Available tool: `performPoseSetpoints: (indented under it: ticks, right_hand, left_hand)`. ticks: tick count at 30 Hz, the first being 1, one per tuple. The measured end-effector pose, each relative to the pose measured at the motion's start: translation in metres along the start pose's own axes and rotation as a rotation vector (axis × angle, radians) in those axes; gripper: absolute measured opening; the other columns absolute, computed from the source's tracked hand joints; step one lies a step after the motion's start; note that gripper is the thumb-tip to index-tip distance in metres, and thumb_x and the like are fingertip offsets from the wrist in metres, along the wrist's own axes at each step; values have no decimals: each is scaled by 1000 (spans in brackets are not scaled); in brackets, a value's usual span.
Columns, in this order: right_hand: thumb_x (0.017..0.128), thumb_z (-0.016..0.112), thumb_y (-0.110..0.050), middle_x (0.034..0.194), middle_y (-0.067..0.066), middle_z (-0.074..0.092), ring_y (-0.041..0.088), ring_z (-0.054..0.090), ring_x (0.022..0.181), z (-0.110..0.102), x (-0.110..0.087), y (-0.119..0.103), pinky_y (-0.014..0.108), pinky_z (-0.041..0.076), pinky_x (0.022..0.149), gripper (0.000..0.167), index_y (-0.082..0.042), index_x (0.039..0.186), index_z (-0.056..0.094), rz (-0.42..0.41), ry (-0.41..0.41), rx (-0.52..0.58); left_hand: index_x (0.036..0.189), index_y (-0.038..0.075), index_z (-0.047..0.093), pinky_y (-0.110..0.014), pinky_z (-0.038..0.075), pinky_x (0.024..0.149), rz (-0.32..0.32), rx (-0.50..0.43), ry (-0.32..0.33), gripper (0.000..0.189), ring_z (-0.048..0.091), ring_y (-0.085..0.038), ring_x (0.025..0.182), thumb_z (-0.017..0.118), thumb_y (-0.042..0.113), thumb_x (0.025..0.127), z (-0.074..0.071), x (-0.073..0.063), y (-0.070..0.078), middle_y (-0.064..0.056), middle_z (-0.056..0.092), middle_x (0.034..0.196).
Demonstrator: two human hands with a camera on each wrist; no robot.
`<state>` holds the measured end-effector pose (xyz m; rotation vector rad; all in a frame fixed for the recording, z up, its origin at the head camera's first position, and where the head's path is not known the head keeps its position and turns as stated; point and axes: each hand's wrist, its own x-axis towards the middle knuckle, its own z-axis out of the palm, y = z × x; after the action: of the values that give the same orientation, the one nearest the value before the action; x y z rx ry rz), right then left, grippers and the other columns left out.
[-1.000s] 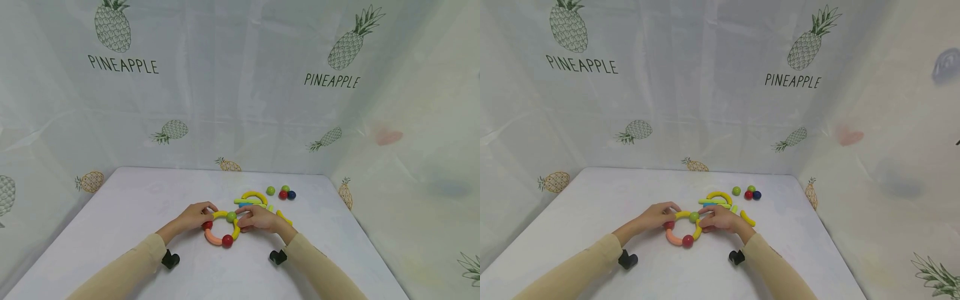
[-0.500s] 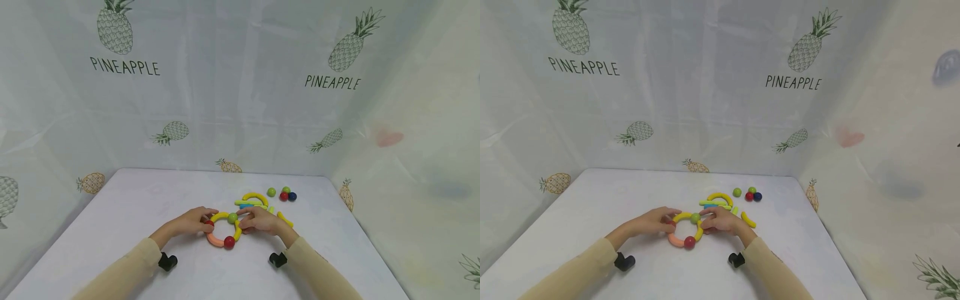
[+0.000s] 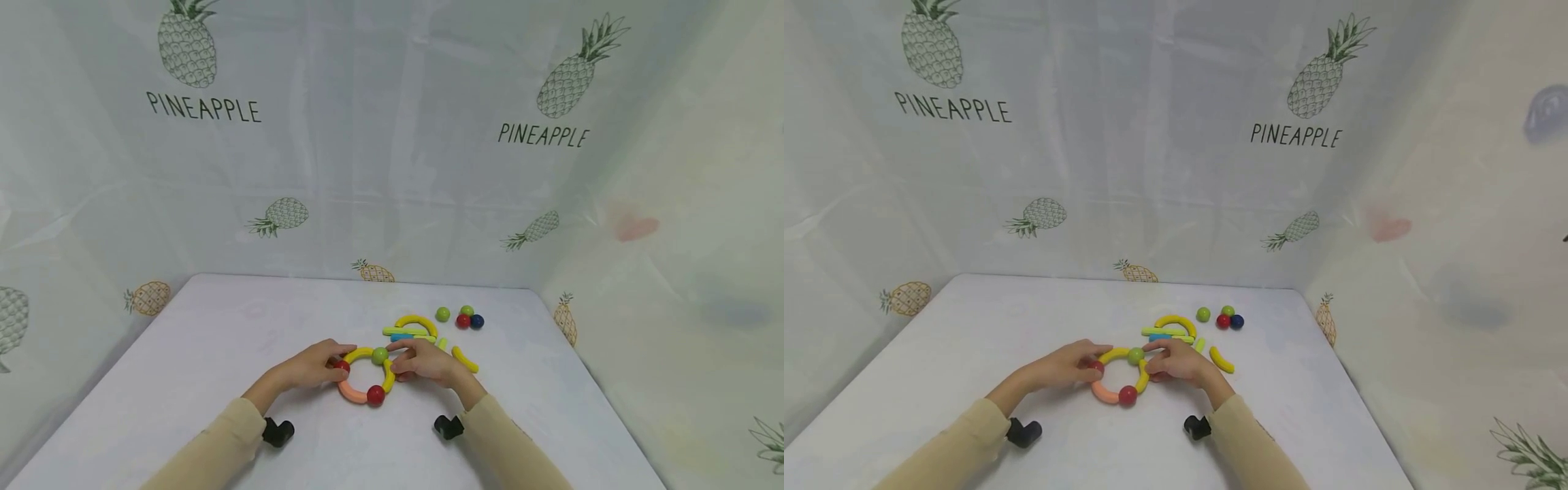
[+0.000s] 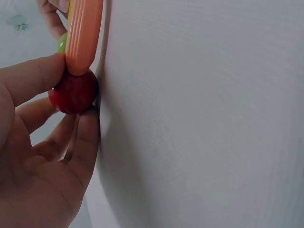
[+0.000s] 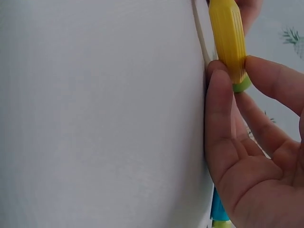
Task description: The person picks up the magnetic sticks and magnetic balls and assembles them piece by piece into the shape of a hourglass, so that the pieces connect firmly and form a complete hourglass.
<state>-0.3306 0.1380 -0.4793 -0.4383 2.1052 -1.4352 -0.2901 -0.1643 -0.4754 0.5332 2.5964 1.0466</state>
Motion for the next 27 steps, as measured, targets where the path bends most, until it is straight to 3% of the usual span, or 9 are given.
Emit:
performPoseSetpoints:
  ticks: [14, 27]
  right_hand:
    - [97, 77, -15, 103, 9, 70, 20, 71, 89, 4, -6, 4, 33, 62, 90, 49, -8, 143, 63, -7, 64, -48]
    - [98, 76, -14, 103, 9, 69, 20, 71, 90, 6, -5, 6, 33, 62, 91, 48, -8, 144, 64, -25, 70, -39]
  left_hand:
    - [155, 21, 57, -51, 53, 106, 1, -4, 13, 59, 59, -20, 114, 76, 26, 100, 4, 1, -2, -1, 63, 126]
    - [154, 22, 57, -51, 53, 106, -5, 13, 64, 58, 60, -21, 116, 76, 26, 99, 9, -3, -3, -1, 65, 127]
